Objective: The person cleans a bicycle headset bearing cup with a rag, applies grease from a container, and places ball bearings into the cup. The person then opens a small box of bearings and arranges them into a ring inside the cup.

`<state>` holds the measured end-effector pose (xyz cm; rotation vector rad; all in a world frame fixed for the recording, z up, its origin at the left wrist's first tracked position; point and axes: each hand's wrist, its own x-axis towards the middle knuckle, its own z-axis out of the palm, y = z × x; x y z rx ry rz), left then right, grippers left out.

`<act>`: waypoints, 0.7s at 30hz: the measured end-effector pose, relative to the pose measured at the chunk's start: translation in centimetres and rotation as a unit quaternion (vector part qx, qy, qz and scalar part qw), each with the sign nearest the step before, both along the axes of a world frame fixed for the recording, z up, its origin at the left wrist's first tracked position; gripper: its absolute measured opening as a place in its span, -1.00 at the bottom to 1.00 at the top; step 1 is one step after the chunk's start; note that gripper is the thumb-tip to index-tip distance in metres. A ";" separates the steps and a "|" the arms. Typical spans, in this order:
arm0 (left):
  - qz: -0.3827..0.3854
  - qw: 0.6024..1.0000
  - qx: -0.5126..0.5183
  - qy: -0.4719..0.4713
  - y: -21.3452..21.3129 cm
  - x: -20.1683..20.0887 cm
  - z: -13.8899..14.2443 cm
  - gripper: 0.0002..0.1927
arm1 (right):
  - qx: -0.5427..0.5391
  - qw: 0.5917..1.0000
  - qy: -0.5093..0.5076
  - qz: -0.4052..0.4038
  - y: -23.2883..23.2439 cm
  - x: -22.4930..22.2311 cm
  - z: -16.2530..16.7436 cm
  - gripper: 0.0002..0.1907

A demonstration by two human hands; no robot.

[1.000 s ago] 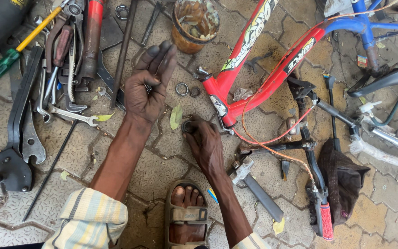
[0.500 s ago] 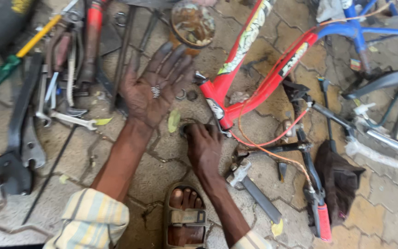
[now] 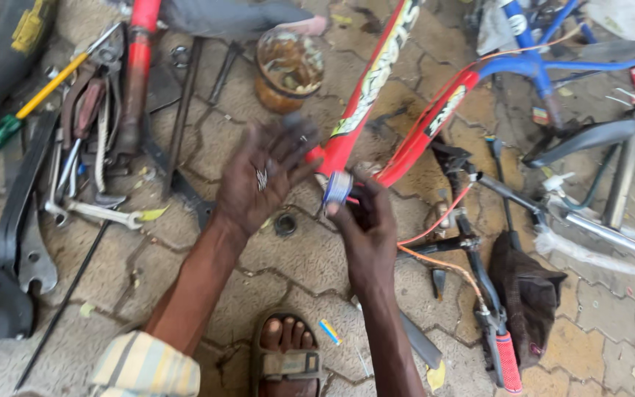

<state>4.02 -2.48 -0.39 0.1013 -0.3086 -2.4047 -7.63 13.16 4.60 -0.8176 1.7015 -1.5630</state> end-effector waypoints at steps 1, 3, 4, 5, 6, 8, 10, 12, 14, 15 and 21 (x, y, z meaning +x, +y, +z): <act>-0.008 1.000 -0.028 -0.011 0.5 -0.3 0.0 -0.40 | -0.016 1.000 -0.007 -0.019 -0.9 -0.3 1.0 -0.43; -0.020 0.996 -0.083 -0.036 1.8 -0.8 0.0 -0.50 | 0.029 0.997 -0.049 -0.042 -2.7 -0.9 2.8 -0.55; -0.035 0.995 -0.081 -0.040 2.3 -1.0 -0.1 -0.51 | 0.053 0.995 -0.072 -0.052 -3.4 -1.1 3.5 -0.57; -0.050 0.995 -0.078 -0.045 2.7 -1.3 -0.1 -0.52 | 0.082 0.995 -0.028 -0.039 -4.0 -1.3 4.2 -0.58; -0.065 0.994 -0.074 -0.050 2.9 -1.5 -0.1 -0.52 | 0.112 0.993 0.015 -0.026 -4.3 -1.6 4.8 -0.59; -0.071 0.995 -0.054 -0.049 3.0 -1.8 -0.2 -0.54 | 0.140 0.988 0.061 0.000 -4.8 -2.2 5.5 -0.60; -0.072 0.995 -0.041 -0.060 2.9 -1.9 -0.1 -0.56 | 0.135 0.988 0.071 0.025 -5.0 -3.1 5.5 -0.60; -0.071 0.994 -0.037 -0.079 2.6 -1.9 0.2 -0.57 | 0.102 0.990 0.097 -0.003 -5.3 -3.8 4.7 -0.58; -0.004 0.996 -0.016 -0.091 2.7 -2.3 0.8 -0.62 | 0.039 0.995 0.059 -0.075 -5.2 -3.8 2.9 -0.58; 0.031 0.995 -0.007 -0.096 2.7 -2.5 1.3 -0.65 | -0.011 0.991 0.008 -0.133 -5.0 -3.2 1.6 -0.56; 0.205 0.827 -0.426 -0.303 4.8 -3.7 4.6 -0.55 | -0.157 0.839 -0.518 -0.056 -5.8 -0.6 -5.2 -0.66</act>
